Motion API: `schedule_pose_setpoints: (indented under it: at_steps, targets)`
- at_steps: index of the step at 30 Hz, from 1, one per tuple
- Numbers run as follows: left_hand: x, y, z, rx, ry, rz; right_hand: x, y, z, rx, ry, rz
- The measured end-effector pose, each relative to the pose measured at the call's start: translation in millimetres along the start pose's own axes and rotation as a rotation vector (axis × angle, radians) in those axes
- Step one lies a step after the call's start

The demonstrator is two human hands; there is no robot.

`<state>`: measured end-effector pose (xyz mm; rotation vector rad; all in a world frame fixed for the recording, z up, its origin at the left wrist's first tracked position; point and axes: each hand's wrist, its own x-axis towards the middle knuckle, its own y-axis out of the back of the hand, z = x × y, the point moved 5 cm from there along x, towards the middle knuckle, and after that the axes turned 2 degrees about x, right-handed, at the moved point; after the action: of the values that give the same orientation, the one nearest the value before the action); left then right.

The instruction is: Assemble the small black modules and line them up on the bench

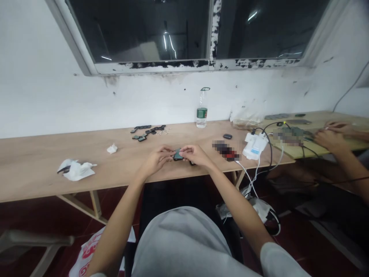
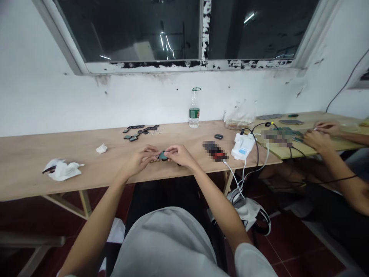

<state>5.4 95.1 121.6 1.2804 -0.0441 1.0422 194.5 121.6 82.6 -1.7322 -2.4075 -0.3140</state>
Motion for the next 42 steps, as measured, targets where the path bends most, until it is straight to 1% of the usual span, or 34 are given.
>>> schedule_pose_setpoints:
  at_steps: [3,5,8,9,11,14,18,20,23,27,29,31,34,37,40,42]
  targets:
    - [0,-0.1,-2,-0.099,0.086,0.055,-1,-2,-2,0.028,0.005,-0.020]
    - [-1,-4.5,-7,-0.237,0.211,0.079,-3,-2,-6,0.020,0.015,-0.031]
    - [-3,-16.9,-14,-0.448,0.415,0.060,-5,-1,-10,-0.031,0.034,-0.052]
    - [-3,-20.7,-16,-0.487,0.462,0.046,-5,0,-10,-0.054,0.036,-0.059]
    - [-4,-25.8,-20,-0.514,0.510,0.029,-4,0,-8,-0.103,0.033,-0.074]
    - [-3,-32.2,-25,-0.495,0.491,-0.001,-1,-1,0,-0.199,0.045,-0.103]
    - [-3,-50.1,-28,-0.334,0.412,-0.106,3,-6,16,-0.391,0.030,-0.146]
    - [-5,-59.6,-29,-0.248,0.395,-0.114,3,-8,20,-0.506,0.016,-0.149]
    - [-6,-69.8,-29,-0.174,0.370,-0.109,0,-8,17,-0.648,0.018,-0.141]
    - [-6,-73.1,-27,-0.076,0.333,-0.126,-4,-6,11,-0.731,0.013,-0.157]
    - [-5,-72.4,-25,-0.015,0.316,-0.142,-4,-3,11,-0.731,0.010,-0.173]
    - [-5,-72.4,-24,0.028,0.316,-0.160,-2,2,11,-0.709,0.037,-0.180]
    - [-7,-75.2,-23,0.042,0.330,-0.195,2,18,11,-0.696,0.089,-0.114]
    - [-7,-77.7,-21,0.029,0.323,-0.210,6,39,14,-0.731,0.103,0.024]
    - [-4,-73.1,-21,-0.011,0.315,-0.167,8,55,20,-0.815,0.074,0.153]
    - [-2,-64.8,-23,-0.048,0.329,-0.121,9,61,27,-0.864,0.010,0.196]
